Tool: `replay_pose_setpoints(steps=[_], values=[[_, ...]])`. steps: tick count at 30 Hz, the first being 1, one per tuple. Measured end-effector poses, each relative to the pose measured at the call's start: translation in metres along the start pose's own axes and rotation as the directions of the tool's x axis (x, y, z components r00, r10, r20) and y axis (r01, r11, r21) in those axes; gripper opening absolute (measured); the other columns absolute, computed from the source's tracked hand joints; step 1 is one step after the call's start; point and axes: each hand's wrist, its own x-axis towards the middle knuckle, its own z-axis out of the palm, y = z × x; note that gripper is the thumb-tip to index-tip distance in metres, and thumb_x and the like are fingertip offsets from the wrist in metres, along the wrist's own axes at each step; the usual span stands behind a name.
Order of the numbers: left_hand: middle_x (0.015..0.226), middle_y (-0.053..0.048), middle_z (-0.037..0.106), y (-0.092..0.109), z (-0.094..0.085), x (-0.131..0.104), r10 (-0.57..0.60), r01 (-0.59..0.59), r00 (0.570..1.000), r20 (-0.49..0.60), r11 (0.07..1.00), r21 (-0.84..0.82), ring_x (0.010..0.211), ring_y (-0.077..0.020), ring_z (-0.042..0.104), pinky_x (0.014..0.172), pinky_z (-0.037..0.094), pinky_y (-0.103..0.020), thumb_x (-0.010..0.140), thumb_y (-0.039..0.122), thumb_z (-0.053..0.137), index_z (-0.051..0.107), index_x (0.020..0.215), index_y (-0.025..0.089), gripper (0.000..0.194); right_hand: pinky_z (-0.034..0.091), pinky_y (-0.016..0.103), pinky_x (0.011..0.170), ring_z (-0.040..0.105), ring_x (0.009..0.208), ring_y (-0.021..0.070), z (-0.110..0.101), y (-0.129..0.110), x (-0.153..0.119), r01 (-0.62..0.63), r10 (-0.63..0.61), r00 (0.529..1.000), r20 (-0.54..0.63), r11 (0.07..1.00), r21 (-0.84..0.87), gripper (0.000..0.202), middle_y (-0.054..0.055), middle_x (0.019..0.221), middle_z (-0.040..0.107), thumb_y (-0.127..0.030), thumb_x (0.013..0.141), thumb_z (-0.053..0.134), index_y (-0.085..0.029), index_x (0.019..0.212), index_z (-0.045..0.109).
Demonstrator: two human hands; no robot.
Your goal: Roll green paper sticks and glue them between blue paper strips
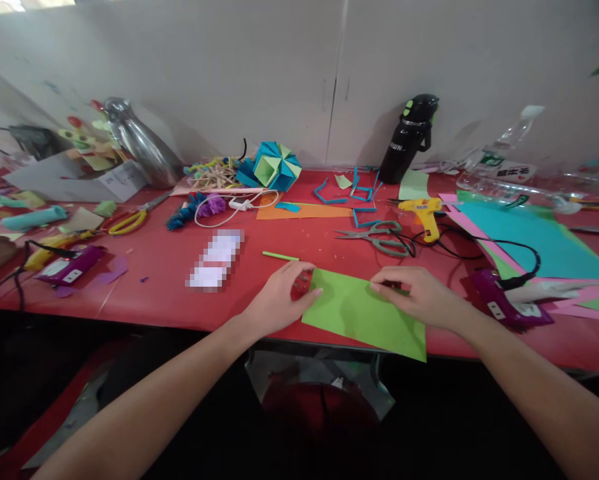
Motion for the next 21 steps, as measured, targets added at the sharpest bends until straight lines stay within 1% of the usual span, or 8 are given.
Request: replay_pose_setpoints(steps=[1, 2, 4, 5, 7, 9, 15, 21], values=[[0.116, -0.009, 0.063, 0.002, 0.0, 0.0, 0.074, -0.072, 0.996, -0.042, 0.996, 0.054, 0.104, -0.0196, 0.061, 0.091, 0.05, -0.035, 0.089, 0.035, 0.062, 0.058, 0.12, 0.019, 0.034, 0.045, 0.028, 0.071, 0.063, 0.079, 0.0166, 0.003, -0.003, 0.001, 0.028, -0.028, 1.0, 0.002, 0.999, -0.035, 0.023, 0.003, 0.089, 0.071, -0.036, 0.096, 0.051, -0.022, 0.09, 0.068], [0.119, -0.009, 0.063, 0.005, 0.0, 0.001, 0.149, -0.143, 0.988, -0.048, 0.983, 0.112, 0.109, -0.0204, 0.059, 0.096, 0.048, -0.036, 0.09, 0.034, 0.061, 0.059, 0.12, 0.019, 0.033, 0.045, 0.028, 0.072, 0.063, 0.079, 0.0164, 0.006, -0.006, 0.001, 0.056, -0.056, 0.998, 0.003, 0.996, -0.074, 0.022, 0.003, 0.089, 0.071, -0.034, 0.096, 0.051, -0.022, 0.09, 0.068], [0.113, -0.008, 0.065, 0.012, 0.0, 0.001, 0.253, -0.253, 0.967, 0.025, 0.943, 0.217, 0.108, -0.0207, 0.059, 0.095, 0.046, -0.036, 0.093, 0.032, 0.058, 0.064, 0.112, 0.02, 0.024, 0.043, 0.028, 0.071, 0.062, 0.08, 0.0167, 0.015, -0.016, 0.004, 0.111, -0.112, 0.994, 0.0, 0.98, -0.167, 0.02, 0.003, 0.089, 0.07, -0.03, 0.096, 0.05, -0.022, 0.092, 0.068], [0.109, -0.007, 0.067, 0.015, 0.0, 0.001, 0.273, -0.284, 0.959, 0.078, 0.921, 0.267, 0.104, -0.0205, 0.06, 0.092, 0.046, -0.036, 0.094, 0.031, 0.056, 0.066, 0.107, 0.02, 0.02, 0.042, 0.028, 0.071, 0.062, 0.08, 0.0169, 0.02, -0.02, 0.005, 0.139, -0.143, 0.99, -0.002, 0.967, -0.214, 0.019, 0.003, 0.088, 0.069, -0.028, 0.096, 0.05, -0.022, 0.092, 0.068], [0.1, -0.005, 0.069, 0.02, 0.001, 0.001, 0.276, -0.316, 0.947, 0.161, 0.885, 0.342, 0.095, -0.0196, 0.061, 0.083, 0.045, -0.035, 0.095, 0.026, 0.052, 0.068, 0.101, 0.021, 0.018, 0.041, 0.029, 0.07, 0.061, 0.079, 0.0172, 0.03, -0.028, 0.007, 0.201, -0.211, 0.977, -0.003, 0.933, -0.298, 0.017, 0.003, 0.083, 0.068, -0.023, 0.095, 0.051, -0.021, 0.091, 0.067], [0.095, -0.004, 0.069, 0.023, 0.002, 0.001, 0.264, -0.324, 0.943, 0.203, 0.867, 0.378, 0.09, -0.019, 0.062, 0.078, 0.043, -0.033, 0.095, 0.023, 0.05, 0.068, 0.098, 0.02, 0.019, 0.039, 0.029, 0.069, 0.06, 0.077, 0.017, 0.037, -0.032, 0.007, 0.254, -0.272, 0.962, -0.001, 0.901, -0.352, 0.017, 0.003, 0.08, 0.067, -0.02, 0.094, 0.05, -0.021, 0.088, 0.066], [0.088, -0.004, 0.068, 0.023, 0.002, 0.001, 0.238, -0.306, 0.947, 0.216, 0.872, 0.382, 0.083, -0.0177, 0.06, 0.074, 0.042, -0.031, 0.093, 0.02, 0.05, 0.065, 0.091, 0.017, 0.015, 0.034, 0.031, 0.066, 0.056, 0.072, 0.0163, 0.047, -0.034, 0.005, 0.305, -0.351, 0.936, -0.02, 0.84, -0.448, 0.021, 0.002, 0.076, 0.064, -0.02, 0.095, 0.049, -0.019, 0.082, 0.066], [0.087, -0.004, 0.067, 0.024, 0.002, 0.002, 0.25, -0.338, 0.931, 0.267, 0.868, 0.364, 0.081, -0.0164, 0.059, 0.071, 0.042, -0.029, 0.093, 0.022, 0.051, 0.063, 0.089, 0.017, 0.014, 0.032, 0.032, 0.067, 0.056, 0.073, 0.0157, 0.052, -0.036, 0.007, 0.331, -0.387, 0.922, -0.018, 0.812, -0.481, 0.021, 0.002, 0.076, 0.064, -0.022, 0.096, 0.05, -0.019, 0.08, 0.065]])
